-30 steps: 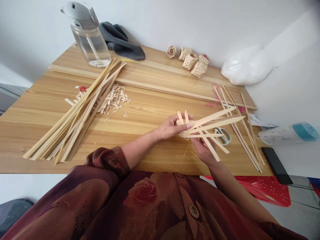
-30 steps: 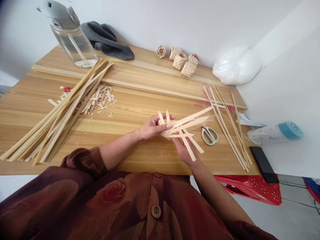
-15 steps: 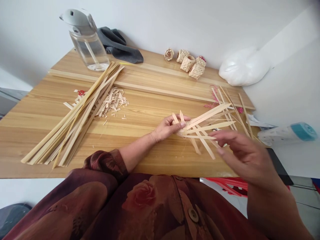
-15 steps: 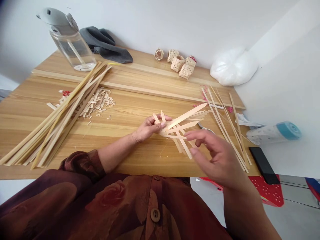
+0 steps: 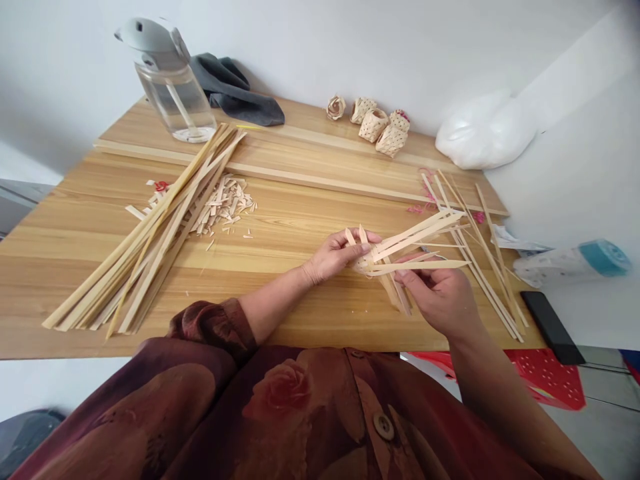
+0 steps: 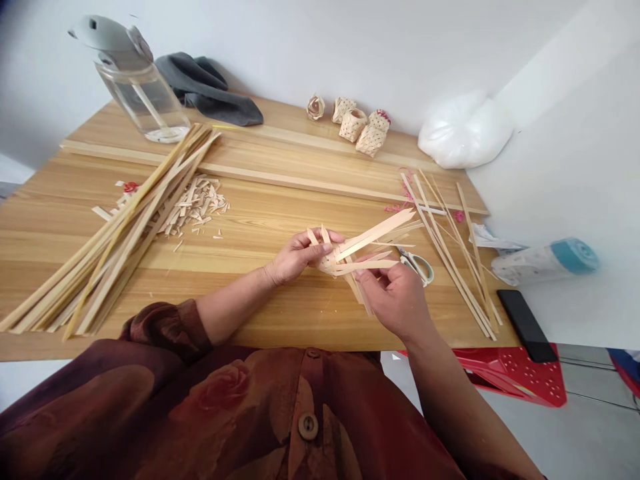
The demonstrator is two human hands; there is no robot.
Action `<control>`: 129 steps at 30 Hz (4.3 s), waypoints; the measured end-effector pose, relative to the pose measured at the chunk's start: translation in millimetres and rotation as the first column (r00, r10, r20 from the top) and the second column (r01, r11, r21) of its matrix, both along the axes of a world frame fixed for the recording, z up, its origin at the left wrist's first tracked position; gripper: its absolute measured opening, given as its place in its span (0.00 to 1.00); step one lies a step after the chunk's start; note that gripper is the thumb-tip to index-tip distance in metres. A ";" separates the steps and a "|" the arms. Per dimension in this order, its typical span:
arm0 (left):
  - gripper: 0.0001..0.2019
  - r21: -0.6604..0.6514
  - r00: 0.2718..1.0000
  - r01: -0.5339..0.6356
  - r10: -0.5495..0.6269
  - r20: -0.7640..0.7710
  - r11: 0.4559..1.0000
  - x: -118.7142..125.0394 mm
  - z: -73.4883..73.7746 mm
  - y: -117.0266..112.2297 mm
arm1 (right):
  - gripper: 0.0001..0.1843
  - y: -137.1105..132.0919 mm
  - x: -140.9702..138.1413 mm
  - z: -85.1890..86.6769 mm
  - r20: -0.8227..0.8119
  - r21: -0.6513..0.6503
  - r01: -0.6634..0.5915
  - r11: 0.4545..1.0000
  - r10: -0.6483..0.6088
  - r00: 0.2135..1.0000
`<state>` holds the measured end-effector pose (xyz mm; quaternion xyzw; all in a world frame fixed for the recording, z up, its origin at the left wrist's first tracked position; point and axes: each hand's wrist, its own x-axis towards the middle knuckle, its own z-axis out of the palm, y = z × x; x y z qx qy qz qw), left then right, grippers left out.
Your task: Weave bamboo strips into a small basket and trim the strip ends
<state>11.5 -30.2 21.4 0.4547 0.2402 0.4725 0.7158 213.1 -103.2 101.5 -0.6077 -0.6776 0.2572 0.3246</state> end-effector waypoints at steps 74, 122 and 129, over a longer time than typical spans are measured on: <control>0.20 -0.185 0.975 0.200 -0.176 0.137 0.962 0.4 -5.9 3.5 | 0.19 43.8 -22.1 -9.9 -0.563 -0.161 -0.095 0.982 -0.013 0.826; 0.20 0.348 0.982 0.179 -0.148 -0.113 0.920 -9.0 0.1 1.3 | 0.11 0.9 -8.0 -23.5 -0.602 -0.222 0.057 0.973 -0.183 0.777; 0.23 0.280 0.979 0.187 -0.157 -0.126 0.941 -4.3 -6.5 0.2 | 0.11 0.0 -10.9 -23.0 -0.614 -0.201 0.024 0.979 -0.145 0.776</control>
